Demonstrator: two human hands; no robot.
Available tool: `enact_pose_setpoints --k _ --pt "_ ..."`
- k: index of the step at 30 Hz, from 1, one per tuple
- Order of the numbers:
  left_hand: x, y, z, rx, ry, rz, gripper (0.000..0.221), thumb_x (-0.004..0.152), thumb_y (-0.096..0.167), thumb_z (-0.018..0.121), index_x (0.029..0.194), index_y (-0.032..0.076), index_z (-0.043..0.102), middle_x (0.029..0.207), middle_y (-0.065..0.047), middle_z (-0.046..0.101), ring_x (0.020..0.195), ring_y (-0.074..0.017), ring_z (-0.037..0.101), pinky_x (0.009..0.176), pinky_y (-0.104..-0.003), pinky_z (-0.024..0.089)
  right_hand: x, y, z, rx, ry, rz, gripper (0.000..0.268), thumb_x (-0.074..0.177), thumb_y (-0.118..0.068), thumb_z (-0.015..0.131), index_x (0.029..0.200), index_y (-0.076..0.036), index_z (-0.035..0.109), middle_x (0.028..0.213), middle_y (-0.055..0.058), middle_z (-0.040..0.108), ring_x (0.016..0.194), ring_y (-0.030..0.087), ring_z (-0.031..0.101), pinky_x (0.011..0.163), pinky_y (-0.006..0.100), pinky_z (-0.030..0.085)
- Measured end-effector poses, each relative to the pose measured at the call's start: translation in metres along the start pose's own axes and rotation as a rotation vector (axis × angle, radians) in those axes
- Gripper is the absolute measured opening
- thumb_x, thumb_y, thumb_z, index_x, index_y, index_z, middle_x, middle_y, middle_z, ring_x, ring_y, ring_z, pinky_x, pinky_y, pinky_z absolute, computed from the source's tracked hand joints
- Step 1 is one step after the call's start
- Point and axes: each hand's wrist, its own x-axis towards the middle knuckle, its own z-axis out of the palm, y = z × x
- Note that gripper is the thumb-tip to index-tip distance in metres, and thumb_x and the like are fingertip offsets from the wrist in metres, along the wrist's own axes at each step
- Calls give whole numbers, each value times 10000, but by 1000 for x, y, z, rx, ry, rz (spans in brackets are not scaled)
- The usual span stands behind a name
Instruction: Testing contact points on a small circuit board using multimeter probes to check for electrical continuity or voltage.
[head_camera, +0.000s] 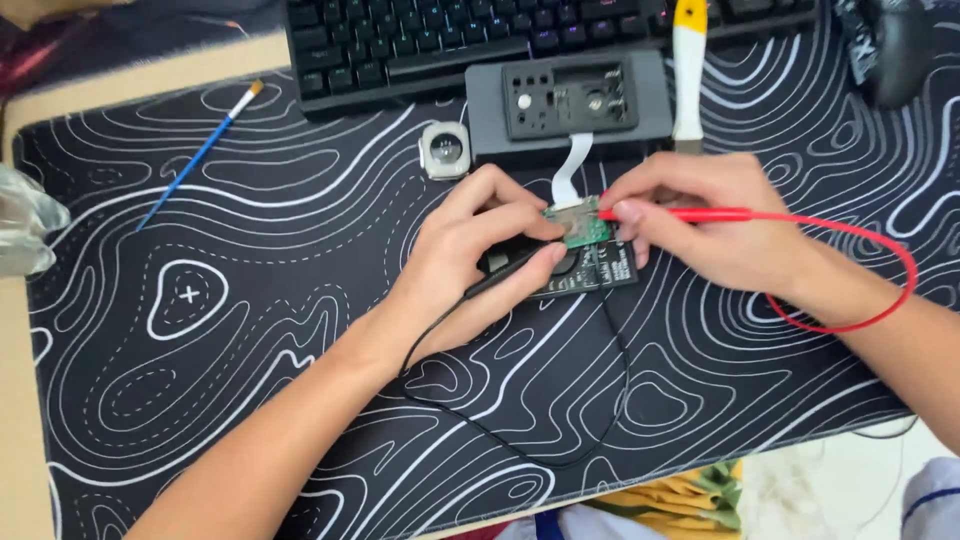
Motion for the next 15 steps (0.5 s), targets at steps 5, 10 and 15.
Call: enact_pose_setpoints --k 5,10,15 --pt "0 -1 -2 14 -6 78 130 1141 103 728 1229 11 751 1119 -102 582 989 -233 647 915 -353 555 -5 5 -1 -70 6 0 134 1126 -30 693 1194 42 783 988 148 800 660 171 831 719 232 699" --pt "0 -6 -4 -33 -19 63 135 1135 106 709 1215 3 744 1164 -140 614 1049 -262 695 968 -374 589 -9 2 -2 -76 -11 24 130 1114 -3 686 1203 45 768 977 154 799 651 174 833 713 232 713" --pt "0 -4 -4 -34 -17 47 131 1143 101 711 1225 3 737 1145 -112 586 1000 -237 657 934 -358 590 -10 3 -1 -82 2 68 127 1113 -11 688 1202 36 766 955 152 803 648 178 838 719 234 721"
